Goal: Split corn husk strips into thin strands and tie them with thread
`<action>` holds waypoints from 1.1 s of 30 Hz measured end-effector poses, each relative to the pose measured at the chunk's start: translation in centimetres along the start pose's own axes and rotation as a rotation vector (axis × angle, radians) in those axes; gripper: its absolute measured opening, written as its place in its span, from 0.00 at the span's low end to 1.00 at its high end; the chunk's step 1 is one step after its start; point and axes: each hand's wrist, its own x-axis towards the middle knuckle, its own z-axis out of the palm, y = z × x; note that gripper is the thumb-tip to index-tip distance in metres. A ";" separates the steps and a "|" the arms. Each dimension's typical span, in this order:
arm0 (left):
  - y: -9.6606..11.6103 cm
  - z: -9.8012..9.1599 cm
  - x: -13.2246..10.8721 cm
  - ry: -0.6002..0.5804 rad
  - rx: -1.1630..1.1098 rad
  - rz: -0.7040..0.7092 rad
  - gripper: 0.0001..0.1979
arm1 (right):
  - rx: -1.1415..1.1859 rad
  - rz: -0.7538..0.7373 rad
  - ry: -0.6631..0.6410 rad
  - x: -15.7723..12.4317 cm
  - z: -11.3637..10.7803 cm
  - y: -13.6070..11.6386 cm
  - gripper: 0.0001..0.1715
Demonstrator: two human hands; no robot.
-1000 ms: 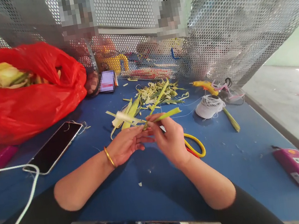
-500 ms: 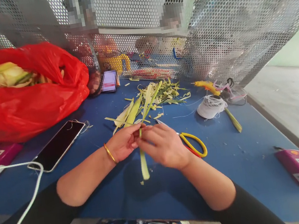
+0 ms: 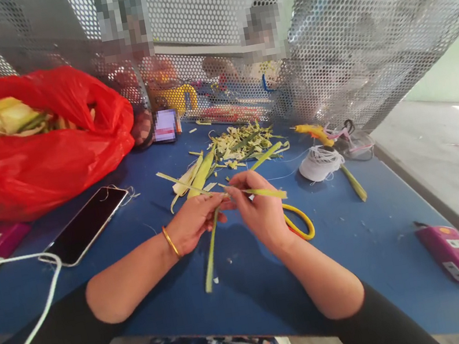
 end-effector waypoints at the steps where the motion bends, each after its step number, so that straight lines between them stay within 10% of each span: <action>1: -0.1 0.0 0.0 -0.011 0.014 0.002 0.14 | 0.026 0.036 -0.009 0.1 0.0 -0.1 0.06; 12: 0.5 -0.8 0.8 0.043 -0.319 -0.132 0.14 | 0.190 0.134 -0.039 0.4 -0.3 -1.2 0.09; 24: 1.5 -0.8 0.2 -0.092 -0.503 -0.109 0.16 | 0.722 0.952 -0.060 1.6 0.5 2.1 0.16; 28: 1.3 -0.9 0.4 -0.028 -0.455 -0.093 0.14 | 0.661 0.807 0.159 1.9 0.2 4.0 0.16; 33: 0.7 -0.9 0.5 -0.022 -0.387 -0.097 0.09 | 0.236 0.245 0.525 2.8 -1.0 4.0 0.17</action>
